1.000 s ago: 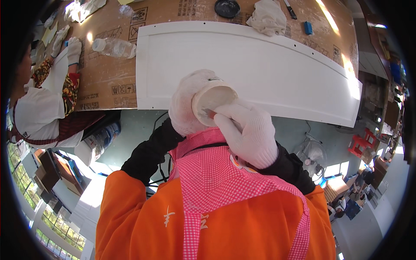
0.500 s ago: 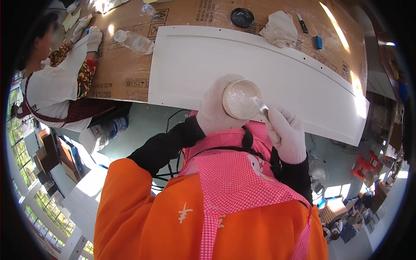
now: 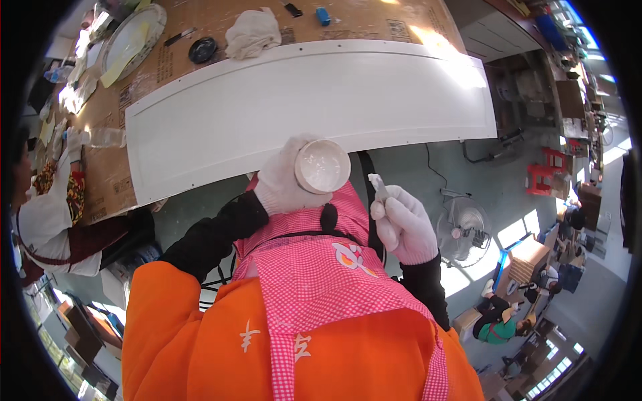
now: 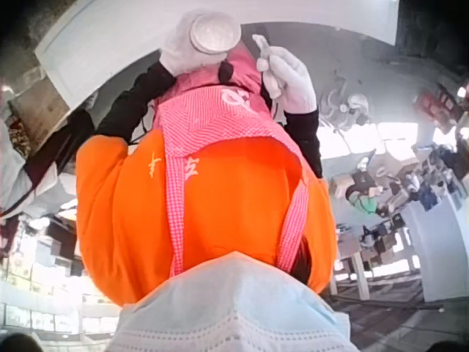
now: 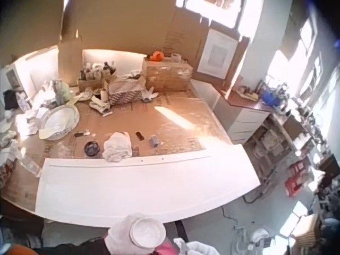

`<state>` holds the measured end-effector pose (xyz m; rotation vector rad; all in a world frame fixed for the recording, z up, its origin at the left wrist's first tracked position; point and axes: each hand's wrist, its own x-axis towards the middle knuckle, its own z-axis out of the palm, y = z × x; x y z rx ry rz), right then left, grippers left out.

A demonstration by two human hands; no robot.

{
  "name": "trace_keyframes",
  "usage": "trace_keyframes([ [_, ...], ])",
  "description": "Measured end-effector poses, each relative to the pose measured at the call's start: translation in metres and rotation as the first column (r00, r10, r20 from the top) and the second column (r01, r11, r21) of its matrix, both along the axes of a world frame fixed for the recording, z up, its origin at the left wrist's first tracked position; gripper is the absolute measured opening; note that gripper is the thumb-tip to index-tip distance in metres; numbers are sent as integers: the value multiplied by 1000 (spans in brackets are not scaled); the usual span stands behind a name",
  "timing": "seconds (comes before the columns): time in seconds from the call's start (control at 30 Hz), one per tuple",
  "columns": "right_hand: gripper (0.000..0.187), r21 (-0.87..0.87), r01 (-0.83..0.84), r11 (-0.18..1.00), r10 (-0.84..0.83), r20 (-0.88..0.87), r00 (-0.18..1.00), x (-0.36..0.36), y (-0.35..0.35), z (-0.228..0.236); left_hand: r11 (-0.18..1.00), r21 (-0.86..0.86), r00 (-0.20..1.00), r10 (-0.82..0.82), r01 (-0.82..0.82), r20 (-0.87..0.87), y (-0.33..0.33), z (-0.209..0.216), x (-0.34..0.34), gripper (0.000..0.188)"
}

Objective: Repairing or touching up a white furniture panel by applying a substance and scraping away excess with a putty knife.

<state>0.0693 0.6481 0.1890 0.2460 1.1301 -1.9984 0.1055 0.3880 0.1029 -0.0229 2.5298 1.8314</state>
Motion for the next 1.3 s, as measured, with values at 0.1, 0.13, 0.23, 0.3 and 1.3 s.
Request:
trace_keyframes([
  [0.1, 35, -63, 157, 985, -151, 91, 984, 16, 48, -5, 999, 0, 998, -52, 52, -41, 28, -5, -40, 90],
  [0.13, 38, -82, 206, 975, -196, 113, 974, 20, 59, -6, 998, 6, 997, -68, 68, -27, 37, -2, -56, 89],
  [0.23, 45, -131, 317, 940, -300, 134, 945, 21, 83, -12, 997, 23, 996, -74, 75, -58, 61, -7, -109, 88],
  [0.3, 45, -110, 409, 906, -383, 202, 901, 14, 96, -12, 995, 79, 995, -61, 67, -78, 78, -12, -149, 88],
  [1.3, 41, 745, 644, 174, 109, -665, 739, -285, 324, -149, 995, -84, 988, 33, -46, -153, 195, -143, -552, 57],
])
